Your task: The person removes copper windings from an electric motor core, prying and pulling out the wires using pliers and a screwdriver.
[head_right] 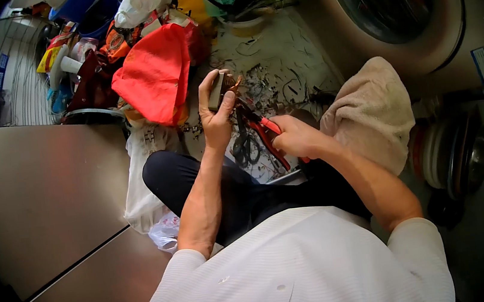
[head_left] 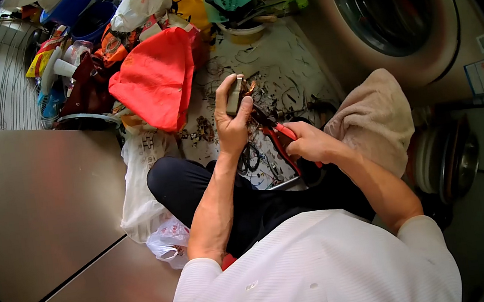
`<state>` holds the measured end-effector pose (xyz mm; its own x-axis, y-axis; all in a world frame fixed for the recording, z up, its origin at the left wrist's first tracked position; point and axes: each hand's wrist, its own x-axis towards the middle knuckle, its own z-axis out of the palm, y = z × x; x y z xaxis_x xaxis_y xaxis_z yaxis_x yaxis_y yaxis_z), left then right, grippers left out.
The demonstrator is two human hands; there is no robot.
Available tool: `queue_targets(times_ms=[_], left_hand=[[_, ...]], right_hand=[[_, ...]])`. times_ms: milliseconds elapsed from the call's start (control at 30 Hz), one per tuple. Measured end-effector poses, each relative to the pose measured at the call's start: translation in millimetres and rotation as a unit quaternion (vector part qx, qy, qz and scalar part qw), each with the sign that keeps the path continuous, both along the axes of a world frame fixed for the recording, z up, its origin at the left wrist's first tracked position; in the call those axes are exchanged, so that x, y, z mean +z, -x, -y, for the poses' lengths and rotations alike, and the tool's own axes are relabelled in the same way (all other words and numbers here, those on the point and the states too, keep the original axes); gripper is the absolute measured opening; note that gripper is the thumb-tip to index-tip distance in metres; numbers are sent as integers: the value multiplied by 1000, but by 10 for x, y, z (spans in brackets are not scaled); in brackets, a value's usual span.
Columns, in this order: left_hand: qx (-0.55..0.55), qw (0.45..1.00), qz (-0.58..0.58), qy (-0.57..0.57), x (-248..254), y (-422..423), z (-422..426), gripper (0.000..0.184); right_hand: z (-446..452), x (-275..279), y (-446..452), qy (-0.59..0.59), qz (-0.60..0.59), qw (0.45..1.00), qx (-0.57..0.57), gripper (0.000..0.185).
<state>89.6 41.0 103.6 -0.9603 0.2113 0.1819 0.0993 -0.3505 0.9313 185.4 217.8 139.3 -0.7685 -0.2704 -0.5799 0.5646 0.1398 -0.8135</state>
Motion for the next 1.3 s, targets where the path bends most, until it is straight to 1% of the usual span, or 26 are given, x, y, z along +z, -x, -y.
queue_targets(times_ms=[33, 100, 233, 300, 333, 400, 433, 467, 533, 567, 600, 667, 700, 733, 767, 800, 833, 867, 933, 1000, 1067, 1133, 1167, 1233, 1267, 1300], left_hand=[[-13, 1000, -4, 0, 10, -7, 19, 47], [-34, 999, -13, 12, 12, 12, 50, 47], [-42, 999, -8, 24, -15, -12, 32, 45], [-29, 998, 60, 8, -17, -34, 26, 43], [-32, 998, 61, 9, -21, -39, 4, 43], [-25, 997, 65, 22, -29, -81, -2, 42], [-29, 997, 75, 22, -34, -100, -18, 41], [-29, 996, 76, 25, -42, -112, -29, 41], [-11, 996, 79, 38, -47, -120, -67, 39], [-11, 996, 81, 39, -52, -115, -82, 39], [-8, 991, 127, -35, -36, -89, -108, 40], [1, 960, 217, -178, -8, -28, -128, 43], [-5, 954, 227, -196, -27, 19, -100, 40], [-3, 955, 225, -195, -48, 45, -81, 40], [-16, 940, 250, -233, -69, 71, -52, 38], [-30, 921, 275, -273, -64, 98, -52, 36], [-50, 896, 308, -316, -56, 103, -31, 34], [-47, 896, 307, -316, -65, 130, -13, 34], [-89, 870, 350, -335, -128, 136, 4, 32], [-80, 873, 345, -335, -160, 161, -52, 32], [9, 881, 362, -303, -158, 148, -82, 30], [19, 881, 355, -312, -292, 168, -72, 29], [30, 880, 350, -320, -358, 169, -63, 31], [34, 881, 342, -324, -414, 152, -43, 31], [38, 882, 337, -326, -443, 143, -36, 31], [68, 890, 338, -297, -322, 99, -75, 32]], right_hand=[[10, 7, -22, 2, 1, 1000, -2, 12], [14, 30, -30, -63, -7, 998, 23, 6], [33, -44, -112, -29, -15, 999, -20, 5], [15, -33, -141, 81, 66, 994, -32, 12], [-1, -13, -134, 82, 66, 994, -36, 12], [3, 38, -142, 185, 205, 958, -73, 12], [12, -25, -158, 162, 220, 960, -67, 11], [20, -110, -183, 165, 221, 959, -67, 11], [43, -172, -216, 106, 166, 979, -50, 11], [49, -186, -236, 90, 142, 984, -56, 14], [70, -145, -228, 90, 142, 984, -56, 14], [126, -110, -226, -11, 66, 996, -53, 15], [139, -136, -224, -9, 66, 996, -51, 15], [154, -178, -221, -82, -33, 995, -38, 15], [166, -208, -206, -153, -131, 979, -24, 15], [143, -211, -189, -153, -132, 979, -20, 15], [141, -212, -214, -176, -182, 967, -23, 16], [124, -201, -212, -200, -234, 951, -24, 18], [99, -168, -238, -199, -234, 952, -5, 18], [34, -236, -131, -217, -245, 945, 11, 21], [20, -336, -68, -236, -268, 934, 13, 22], [60, -272, 6, -150, -136, 979, -11, 25], [62, -214, 17, -151, -138, 979, -9, 25], [83, -3, 50, -94, 22, 993, -65, 22], [85, -14, 31, -95, 20, 993, -62, 22], [70, -48, -5, -117, 10, 992, -54, 23]])
